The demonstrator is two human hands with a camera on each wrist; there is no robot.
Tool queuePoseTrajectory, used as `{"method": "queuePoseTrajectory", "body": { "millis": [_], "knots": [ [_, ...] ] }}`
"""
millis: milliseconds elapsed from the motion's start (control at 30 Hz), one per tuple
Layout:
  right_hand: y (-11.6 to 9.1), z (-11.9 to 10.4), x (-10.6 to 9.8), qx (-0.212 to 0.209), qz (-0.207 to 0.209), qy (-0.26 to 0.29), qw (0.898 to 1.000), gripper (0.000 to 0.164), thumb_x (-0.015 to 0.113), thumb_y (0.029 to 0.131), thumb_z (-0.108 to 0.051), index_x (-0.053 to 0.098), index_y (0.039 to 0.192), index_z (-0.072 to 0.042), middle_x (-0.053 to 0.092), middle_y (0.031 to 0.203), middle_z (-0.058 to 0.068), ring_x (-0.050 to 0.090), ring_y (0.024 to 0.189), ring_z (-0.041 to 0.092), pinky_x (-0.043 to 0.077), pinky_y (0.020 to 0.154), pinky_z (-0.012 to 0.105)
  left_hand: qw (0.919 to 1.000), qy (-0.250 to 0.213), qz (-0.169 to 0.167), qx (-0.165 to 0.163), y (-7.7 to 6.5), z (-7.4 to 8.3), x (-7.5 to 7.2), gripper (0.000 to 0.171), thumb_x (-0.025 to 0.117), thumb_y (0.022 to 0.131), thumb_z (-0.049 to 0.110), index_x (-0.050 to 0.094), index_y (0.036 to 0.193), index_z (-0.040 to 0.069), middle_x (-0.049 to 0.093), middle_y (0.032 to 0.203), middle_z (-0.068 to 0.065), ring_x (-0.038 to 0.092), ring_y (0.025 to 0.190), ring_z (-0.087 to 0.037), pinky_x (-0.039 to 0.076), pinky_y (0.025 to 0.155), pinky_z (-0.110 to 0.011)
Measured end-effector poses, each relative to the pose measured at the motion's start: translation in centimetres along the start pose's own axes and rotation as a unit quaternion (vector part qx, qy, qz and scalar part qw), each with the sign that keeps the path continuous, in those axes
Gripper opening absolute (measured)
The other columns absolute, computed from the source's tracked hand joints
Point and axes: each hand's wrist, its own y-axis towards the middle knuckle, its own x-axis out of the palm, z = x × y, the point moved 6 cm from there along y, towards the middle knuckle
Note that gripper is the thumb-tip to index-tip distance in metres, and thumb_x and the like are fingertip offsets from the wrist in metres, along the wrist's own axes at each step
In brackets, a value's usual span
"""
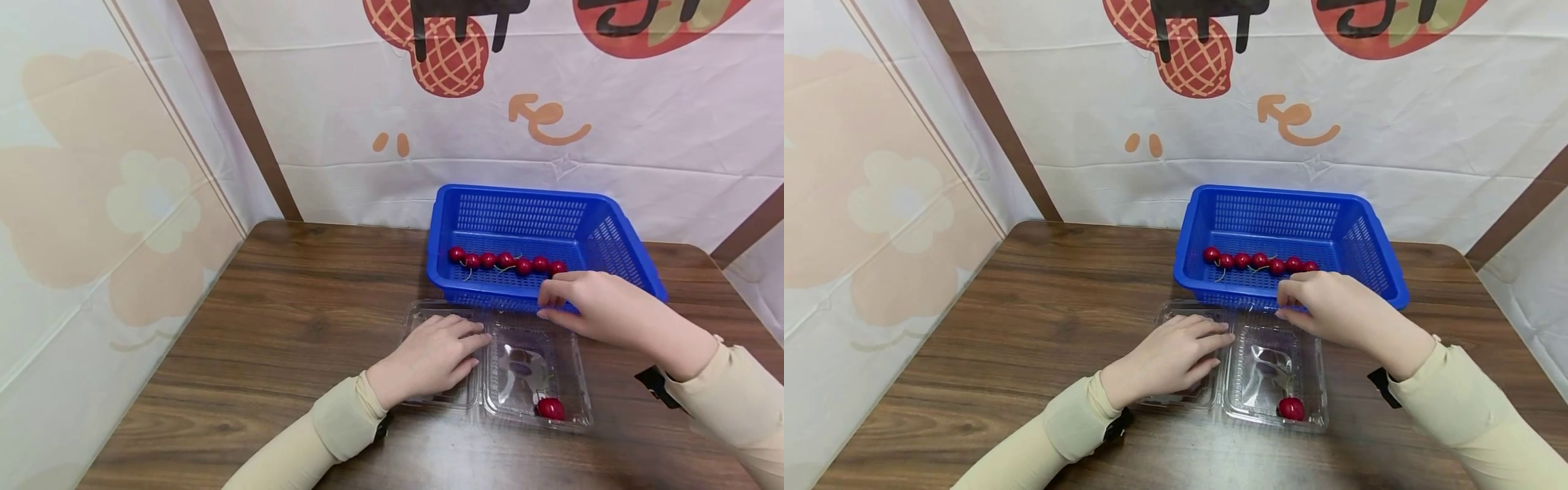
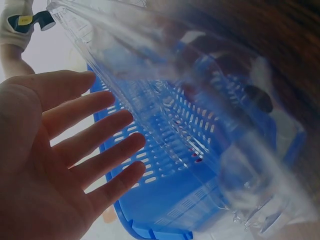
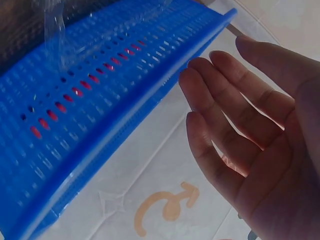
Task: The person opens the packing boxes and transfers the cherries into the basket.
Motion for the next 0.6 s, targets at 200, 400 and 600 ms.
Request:
{"method": "queuePoseTrajectory", "body": {
  "millis": [200,400,600],
  "knots": [
    [-0.6,-0.4,0.8,0.011,-0.014,0.016,1.000,0.016,0.077,0.077,-0.019,0.063,0.078,-0.025,0.057,0.074,-0.017,0.048,0.062,-0.005,0.045,0.054,0.019,1.0000,-0.005,0.001,-0.003,0.0,0.0,0.0,0.037,0.059,0.091,0.031,0.061,0.127,0.021,0.060,0.128,0.002,0.055,0.117,-0.016,0.046,0.095,-0.034],
    [-1.2,-0.7,1.4,0.010,-0.019,0.024,0.999,0.016,0.077,0.077,-0.018,0.063,0.079,-0.025,0.057,0.075,-0.019,0.048,0.062,-0.006,0.045,0.053,0.018,1.0000,-0.007,0.002,-0.002,0.0,0.0,-0.1,0.038,0.059,0.091,0.031,0.061,0.127,0.021,0.060,0.128,0.002,0.055,0.117,-0.016,0.046,0.095,-0.034],
    [-2.0,-1.1,2.3,0.013,-0.052,0.036,0.998,0.017,0.076,0.077,-0.019,0.062,0.077,-0.028,0.056,0.074,-0.021,0.049,0.062,-0.005,0.044,0.053,0.019,1.0000,-0.008,-0.002,-0.004,0.0,0.0,-0.1,0.038,0.059,0.091,0.032,0.061,0.127,0.021,0.060,0.128,0.002,0.055,0.117,-0.016,0.046,0.095,-0.033]
  ]
}}
